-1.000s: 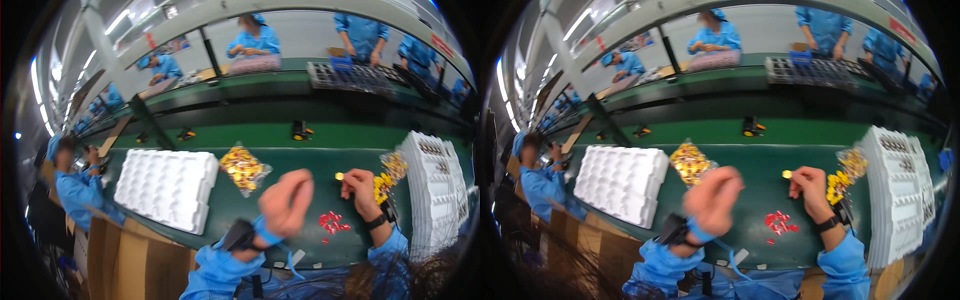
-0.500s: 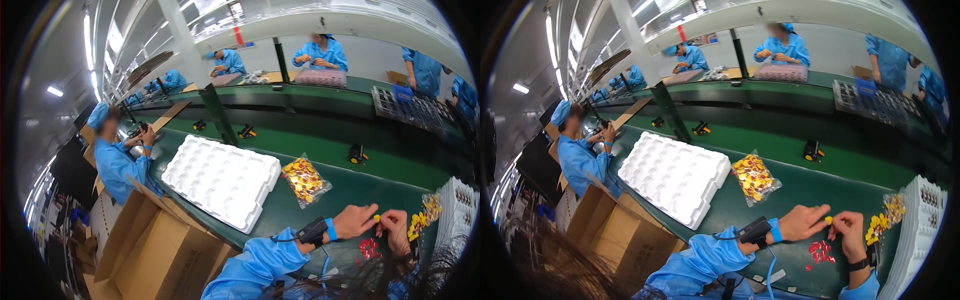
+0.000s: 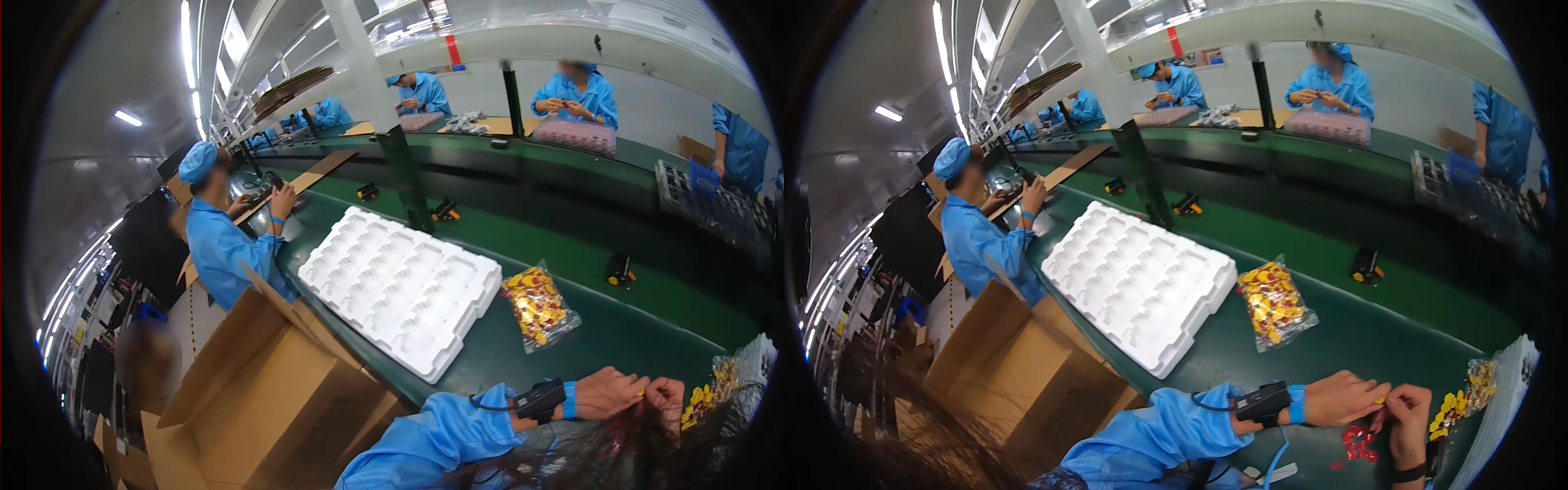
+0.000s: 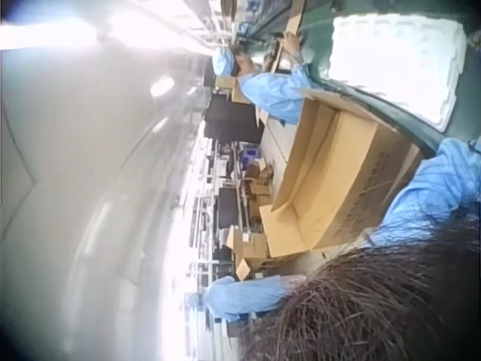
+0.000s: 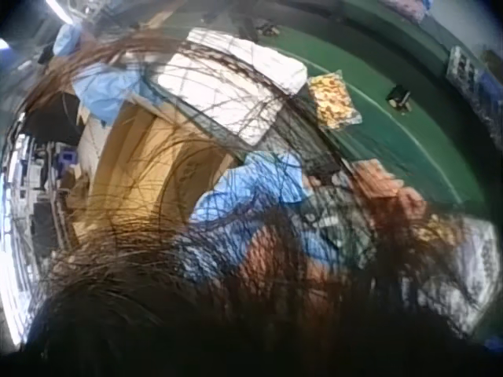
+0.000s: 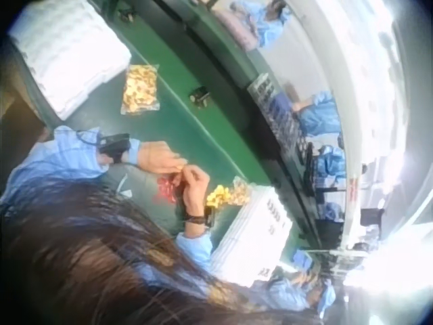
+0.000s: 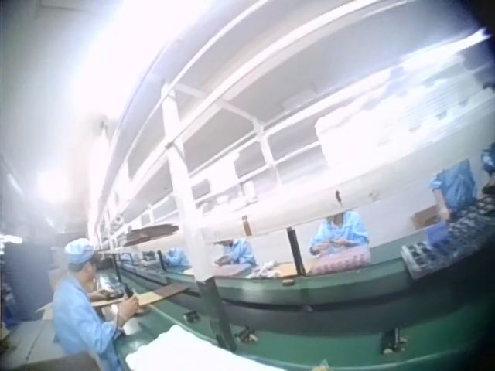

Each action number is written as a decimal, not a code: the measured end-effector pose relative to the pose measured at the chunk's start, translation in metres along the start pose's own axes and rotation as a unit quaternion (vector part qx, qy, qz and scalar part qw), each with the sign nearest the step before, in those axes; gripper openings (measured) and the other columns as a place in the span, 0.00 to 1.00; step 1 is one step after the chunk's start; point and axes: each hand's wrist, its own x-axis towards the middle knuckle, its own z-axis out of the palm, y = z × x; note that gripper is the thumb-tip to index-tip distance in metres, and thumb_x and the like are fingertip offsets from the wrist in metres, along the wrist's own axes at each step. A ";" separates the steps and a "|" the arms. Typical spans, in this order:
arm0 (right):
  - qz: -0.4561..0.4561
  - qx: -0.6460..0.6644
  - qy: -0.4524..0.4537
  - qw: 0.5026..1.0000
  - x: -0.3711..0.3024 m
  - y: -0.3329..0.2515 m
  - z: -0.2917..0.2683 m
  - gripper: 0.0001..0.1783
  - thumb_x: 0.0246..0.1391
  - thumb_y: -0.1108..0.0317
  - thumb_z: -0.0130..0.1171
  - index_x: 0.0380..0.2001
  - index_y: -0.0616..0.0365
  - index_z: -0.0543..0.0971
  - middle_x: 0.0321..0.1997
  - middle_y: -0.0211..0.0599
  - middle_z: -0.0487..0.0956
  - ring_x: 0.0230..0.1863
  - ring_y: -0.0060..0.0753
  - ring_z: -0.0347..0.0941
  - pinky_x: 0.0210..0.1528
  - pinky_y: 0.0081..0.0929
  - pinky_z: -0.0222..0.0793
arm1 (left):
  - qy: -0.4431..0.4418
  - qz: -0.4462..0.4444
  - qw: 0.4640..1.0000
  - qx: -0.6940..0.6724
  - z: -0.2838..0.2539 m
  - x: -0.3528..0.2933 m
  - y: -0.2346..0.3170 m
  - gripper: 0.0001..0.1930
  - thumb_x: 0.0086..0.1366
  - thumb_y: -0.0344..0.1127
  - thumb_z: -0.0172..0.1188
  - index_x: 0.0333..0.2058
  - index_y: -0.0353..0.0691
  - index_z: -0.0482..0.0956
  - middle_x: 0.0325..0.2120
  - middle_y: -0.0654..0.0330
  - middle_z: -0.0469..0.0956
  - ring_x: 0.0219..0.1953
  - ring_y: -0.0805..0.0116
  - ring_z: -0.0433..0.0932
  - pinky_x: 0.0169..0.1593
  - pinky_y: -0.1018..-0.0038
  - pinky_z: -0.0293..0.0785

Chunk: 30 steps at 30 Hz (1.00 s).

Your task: Manually assembling small yellow and red plastic components into black plastic housings on a factory conveyor belt.

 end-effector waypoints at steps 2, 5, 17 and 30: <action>0.020 -0.010 0.021 1.000 0.003 -0.004 -0.002 0.09 0.57 0.73 0.55 0.24 0.66 0.74 0.17 0.43 0.76 0.14 0.34 0.74 0.16 0.25 0.71 | -0.007 -0.001 1.000 0.006 0.008 -0.002 -0.007 0.13 0.69 0.36 0.53 0.45 0.33 0.66 0.26 0.50 0.74 0.29 0.45 0.78 0.32 0.57 0.73; 0.065 -0.032 -0.055 0.996 0.007 -0.011 -0.001 0.09 0.58 0.75 0.54 0.24 0.67 0.74 0.18 0.44 0.77 0.16 0.36 0.76 0.18 0.26 0.73 | -0.006 0.014 1.000 -0.004 0.011 -0.005 -0.011 0.13 0.69 0.35 0.52 0.46 0.32 0.65 0.27 0.50 0.74 0.29 0.46 0.78 0.31 0.58 0.74; 0.056 0.063 -0.035 0.996 0.002 -0.006 -0.004 0.08 0.57 0.76 0.55 0.26 0.68 0.76 0.19 0.44 0.78 0.17 0.34 0.76 0.18 0.25 0.73 | -0.005 -0.017 0.999 0.029 0.006 -0.004 0.000 0.15 0.70 0.35 0.52 0.49 0.33 0.64 0.27 0.49 0.76 0.29 0.47 0.79 0.31 0.58 0.74; 0.101 0.095 -0.023 0.990 0.006 -0.001 -0.014 0.09 0.56 0.75 0.54 0.24 0.69 0.76 0.17 0.44 0.76 0.14 0.35 0.74 0.16 0.26 0.71 | 0.007 -0.020 0.999 -0.031 0.003 -0.001 0.001 0.13 0.70 0.32 0.52 0.48 0.34 0.64 0.30 0.48 0.75 0.29 0.46 0.78 0.30 0.57 0.71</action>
